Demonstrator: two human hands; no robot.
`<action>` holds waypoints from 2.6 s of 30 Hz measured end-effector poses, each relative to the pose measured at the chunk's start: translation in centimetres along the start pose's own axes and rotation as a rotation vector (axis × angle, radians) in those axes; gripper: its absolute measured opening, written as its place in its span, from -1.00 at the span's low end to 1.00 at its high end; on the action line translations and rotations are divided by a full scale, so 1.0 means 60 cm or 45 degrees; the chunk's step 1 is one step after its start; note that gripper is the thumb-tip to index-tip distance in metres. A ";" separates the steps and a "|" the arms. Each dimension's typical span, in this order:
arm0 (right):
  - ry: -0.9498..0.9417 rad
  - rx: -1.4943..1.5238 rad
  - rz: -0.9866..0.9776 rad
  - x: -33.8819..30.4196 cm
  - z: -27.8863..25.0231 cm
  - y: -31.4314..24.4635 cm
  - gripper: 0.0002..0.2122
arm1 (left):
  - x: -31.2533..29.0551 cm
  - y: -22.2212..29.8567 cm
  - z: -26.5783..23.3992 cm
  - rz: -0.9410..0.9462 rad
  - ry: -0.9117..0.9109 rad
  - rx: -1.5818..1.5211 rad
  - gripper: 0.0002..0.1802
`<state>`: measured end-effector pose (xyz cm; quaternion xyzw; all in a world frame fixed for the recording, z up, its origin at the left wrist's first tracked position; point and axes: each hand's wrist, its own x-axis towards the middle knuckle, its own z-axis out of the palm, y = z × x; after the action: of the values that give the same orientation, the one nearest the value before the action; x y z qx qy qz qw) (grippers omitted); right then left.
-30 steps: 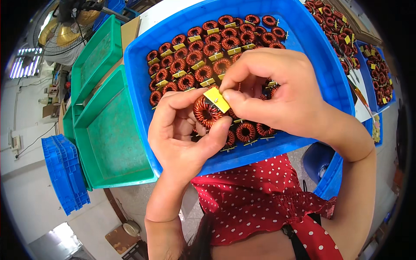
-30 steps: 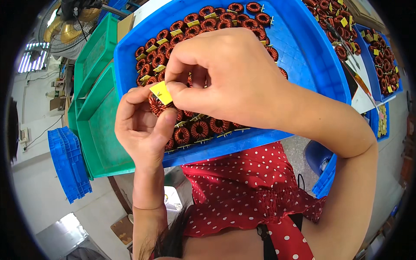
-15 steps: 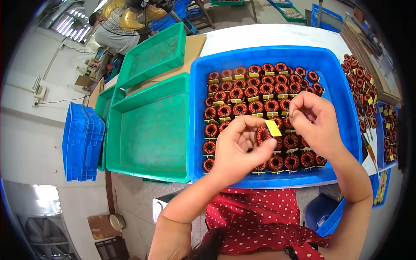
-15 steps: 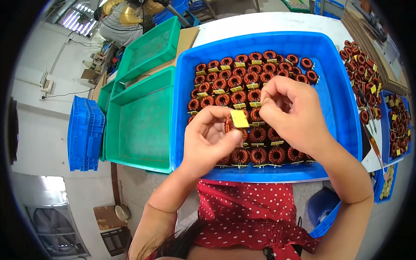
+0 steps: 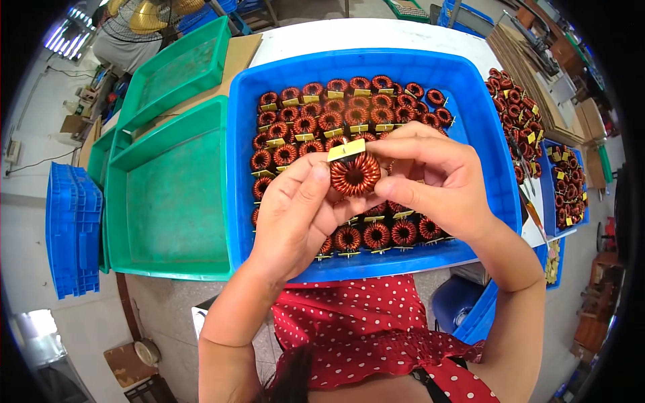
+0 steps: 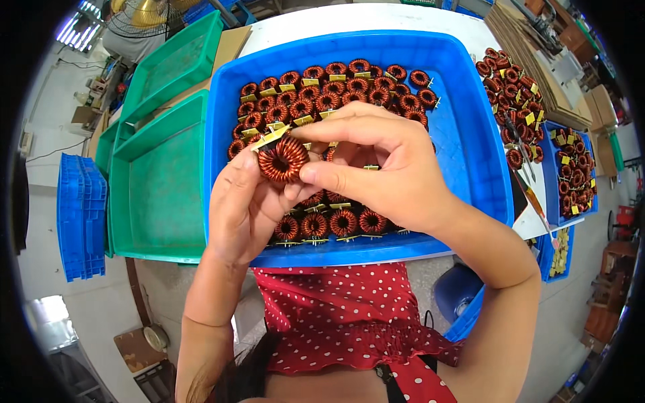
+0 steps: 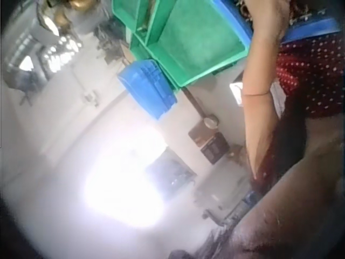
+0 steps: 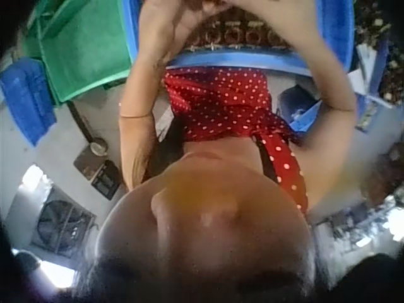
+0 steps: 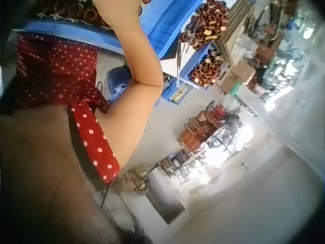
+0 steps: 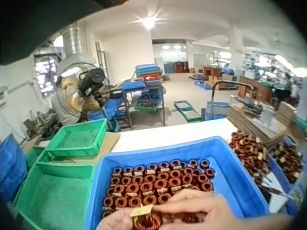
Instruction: Applying yellow insulation tape to toroidal copper coils and organizing them into sorting trays.
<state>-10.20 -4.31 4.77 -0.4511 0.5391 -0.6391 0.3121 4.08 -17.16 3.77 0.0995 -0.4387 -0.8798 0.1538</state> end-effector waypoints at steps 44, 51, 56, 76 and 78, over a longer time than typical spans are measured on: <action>0.049 0.196 0.057 -0.012 0.008 -0.003 -0.67 | -0.007 0.009 -0.004 -0.030 -0.081 -0.065 -0.67; 0.062 0.303 -0.003 -0.015 0.009 0.002 -0.69 | -0.007 0.005 -0.008 0.057 -0.161 -0.025 -0.81; 0.062 0.182 -0.064 -0.017 0.005 0.004 -0.69 | -0.007 0.002 -0.007 0.104 -0.149 0.006 -0.82; -0.011 -0.162 -0.236 -0.019 0.011 -0.004 -0.75 | -0.002 -0.006 -0.003 0.040 -0.142 0.109 -0.40; -0.009 -0.078 -0.194 -0.019 0.012 -0.004 -0.77 | -0.004 -0.001 -0.003 -0.054 -0.119 0.019 -0.41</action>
<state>-9.04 -3.55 4.72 -0.5025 0.5213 -0.6425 0.2507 4.35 -17.16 3.63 0.0690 -0.4496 -0.8833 0.1137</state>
